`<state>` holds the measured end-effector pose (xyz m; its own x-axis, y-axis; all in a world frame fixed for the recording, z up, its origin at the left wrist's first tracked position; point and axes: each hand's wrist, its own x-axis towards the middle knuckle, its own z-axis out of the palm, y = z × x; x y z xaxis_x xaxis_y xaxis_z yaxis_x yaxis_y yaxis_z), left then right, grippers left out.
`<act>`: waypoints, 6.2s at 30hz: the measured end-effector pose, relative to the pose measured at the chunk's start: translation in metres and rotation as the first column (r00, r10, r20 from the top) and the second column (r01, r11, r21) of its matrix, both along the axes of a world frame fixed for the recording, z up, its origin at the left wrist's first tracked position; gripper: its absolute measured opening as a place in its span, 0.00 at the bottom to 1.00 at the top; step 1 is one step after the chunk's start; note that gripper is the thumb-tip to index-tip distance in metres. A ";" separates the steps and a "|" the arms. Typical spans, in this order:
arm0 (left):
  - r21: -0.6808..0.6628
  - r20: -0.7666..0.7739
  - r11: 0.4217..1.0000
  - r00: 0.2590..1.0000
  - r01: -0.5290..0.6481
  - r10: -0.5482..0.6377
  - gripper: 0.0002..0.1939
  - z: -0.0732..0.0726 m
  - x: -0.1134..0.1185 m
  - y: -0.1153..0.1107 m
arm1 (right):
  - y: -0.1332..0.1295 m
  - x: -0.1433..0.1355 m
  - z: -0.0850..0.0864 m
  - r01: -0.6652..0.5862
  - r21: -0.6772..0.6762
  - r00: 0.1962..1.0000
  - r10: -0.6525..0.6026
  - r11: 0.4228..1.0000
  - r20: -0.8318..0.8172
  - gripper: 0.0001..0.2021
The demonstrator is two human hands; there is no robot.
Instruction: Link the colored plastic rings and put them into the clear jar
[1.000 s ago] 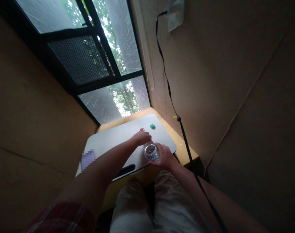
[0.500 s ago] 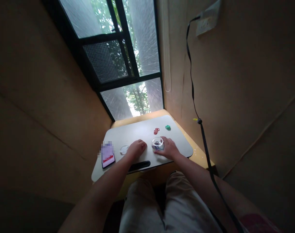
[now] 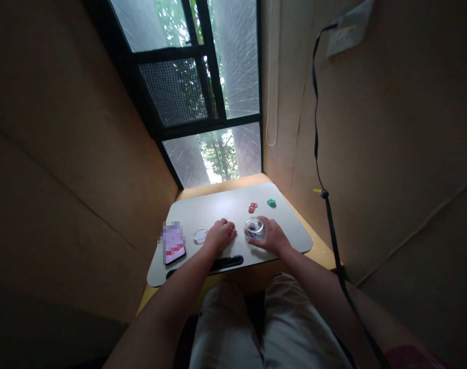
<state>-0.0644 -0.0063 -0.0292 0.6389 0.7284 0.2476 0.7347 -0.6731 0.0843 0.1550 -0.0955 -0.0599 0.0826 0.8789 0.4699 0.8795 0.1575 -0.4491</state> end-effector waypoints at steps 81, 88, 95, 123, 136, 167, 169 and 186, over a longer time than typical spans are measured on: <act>-0.318 0.182 0.926 0.972 0.204 -0.151 0.08 0.076 0.082 0.006 | -0.002 0.000 0.005 0.019 -0.009 1.000 -0.019 1.000 0.009 0.40; -0.264 0.103 0.939 0.975 0.219 -0.198 0.09 0.085 0.085 0.001 | -0.002 -0.001 0.006 0.025 -0.012 1.000 -0.025 1.000 -0.001 0.42; -0.265 0.130 0.938 0.973 0.222 -0.193 0.10 0.083 0.085 0.004 | -0.002 0.000 0.005 0.029 -0.014 1.000 -0.029 0.999 -0.008 0.43; -0.462 -0.019 0.874 0.983 0.153 -0.182 0.12 0.090 0.089 0.005 | -0.002 0.000 0.004 0.026 -0.004 1.000 -0.026 1.000 -0.011 0.42; -0.483 -0.035 0.866 0.985 0.130 -0.167 0.10 0.088 0.089 0.006 | -0.002 -0.001 0.005 0.023 -0.009 1.000 -0.023 1.000 -0.017 0.43; -0.562 0.223 0.814 0.975 0.148 -0.024 0.15 0.077 0.081 -0.009 | -0.005 -0.001 0.007 0.012 -0.020 1.000 -0.013 1.000 -0.022 0.41; -0.466 0.192 0.875 0.980 0.133 -0.046 0.12 0.077 0.081 -0.014 | -0.005 -0.001 0.008 0.008 -0.022 1.000 -0.008 1.000 -0.016 0.40; -0.284 0.187 0.950 0.979 0.134 -0.082 0.11 0.068 0.076 -0.024 | -0.006 -0.002 0.008 -0.003 -0.007 1.000 0.003 1.000 0.017 0.40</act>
<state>0.0116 -0.0304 0.0386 0.6848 0.7141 0.1456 0.6163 -0.6740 0.4072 0.1534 -0.1011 -0.0519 0.0719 0.8823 0.4651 0.8865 0.1572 -0.4352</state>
